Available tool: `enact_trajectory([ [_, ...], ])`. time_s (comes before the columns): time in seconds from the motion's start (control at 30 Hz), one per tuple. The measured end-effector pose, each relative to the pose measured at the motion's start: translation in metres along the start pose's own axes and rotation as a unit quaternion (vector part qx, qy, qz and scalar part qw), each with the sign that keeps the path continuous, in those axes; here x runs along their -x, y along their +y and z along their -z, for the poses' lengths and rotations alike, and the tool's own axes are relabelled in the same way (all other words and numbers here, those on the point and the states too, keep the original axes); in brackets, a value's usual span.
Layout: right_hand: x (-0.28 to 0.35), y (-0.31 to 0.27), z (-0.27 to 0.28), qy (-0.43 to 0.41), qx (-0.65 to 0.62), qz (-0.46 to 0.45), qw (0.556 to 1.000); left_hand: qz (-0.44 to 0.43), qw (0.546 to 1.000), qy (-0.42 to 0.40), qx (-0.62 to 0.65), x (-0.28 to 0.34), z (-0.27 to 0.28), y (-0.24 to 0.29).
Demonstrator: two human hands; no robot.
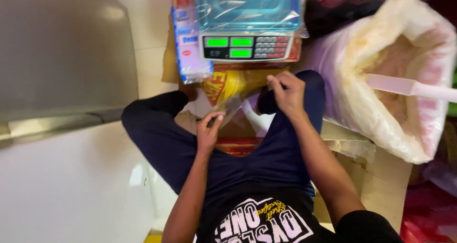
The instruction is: The person is portioning sugar from a large bulk sack into smaller plastic bags using a scoop and a digital scale.
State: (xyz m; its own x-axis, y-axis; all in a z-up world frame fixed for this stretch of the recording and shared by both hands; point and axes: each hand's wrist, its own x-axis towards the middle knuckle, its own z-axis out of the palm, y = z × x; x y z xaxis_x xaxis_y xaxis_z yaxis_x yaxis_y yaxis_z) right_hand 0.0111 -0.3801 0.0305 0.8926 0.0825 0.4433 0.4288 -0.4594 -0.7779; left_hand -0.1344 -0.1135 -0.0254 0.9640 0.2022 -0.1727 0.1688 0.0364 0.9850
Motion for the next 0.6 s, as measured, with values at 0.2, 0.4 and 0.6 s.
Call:
enact_trajectory([
  [0.2, -0.003, -0.015, -0.004, 0.004, -0.051, -0.031, 0.998, 0.018, 0.999, 0.002, -0.038, 0.000, 0.002, -0.007],
  [0.4, -0.002, -0.016, -0.005, -0.034, -0.064, -0.055, 0.996, 0.052, 0.998, 0.028, -0.019, 0.003, 0.000, -0.007],
  [0.6, -0.002, -0.018, -0.001, -0.052, -0.076, -0.058, 0.994, 0.038, 0.999, 0.017, -0.032, 0.002, 0.001, -0.004],
])
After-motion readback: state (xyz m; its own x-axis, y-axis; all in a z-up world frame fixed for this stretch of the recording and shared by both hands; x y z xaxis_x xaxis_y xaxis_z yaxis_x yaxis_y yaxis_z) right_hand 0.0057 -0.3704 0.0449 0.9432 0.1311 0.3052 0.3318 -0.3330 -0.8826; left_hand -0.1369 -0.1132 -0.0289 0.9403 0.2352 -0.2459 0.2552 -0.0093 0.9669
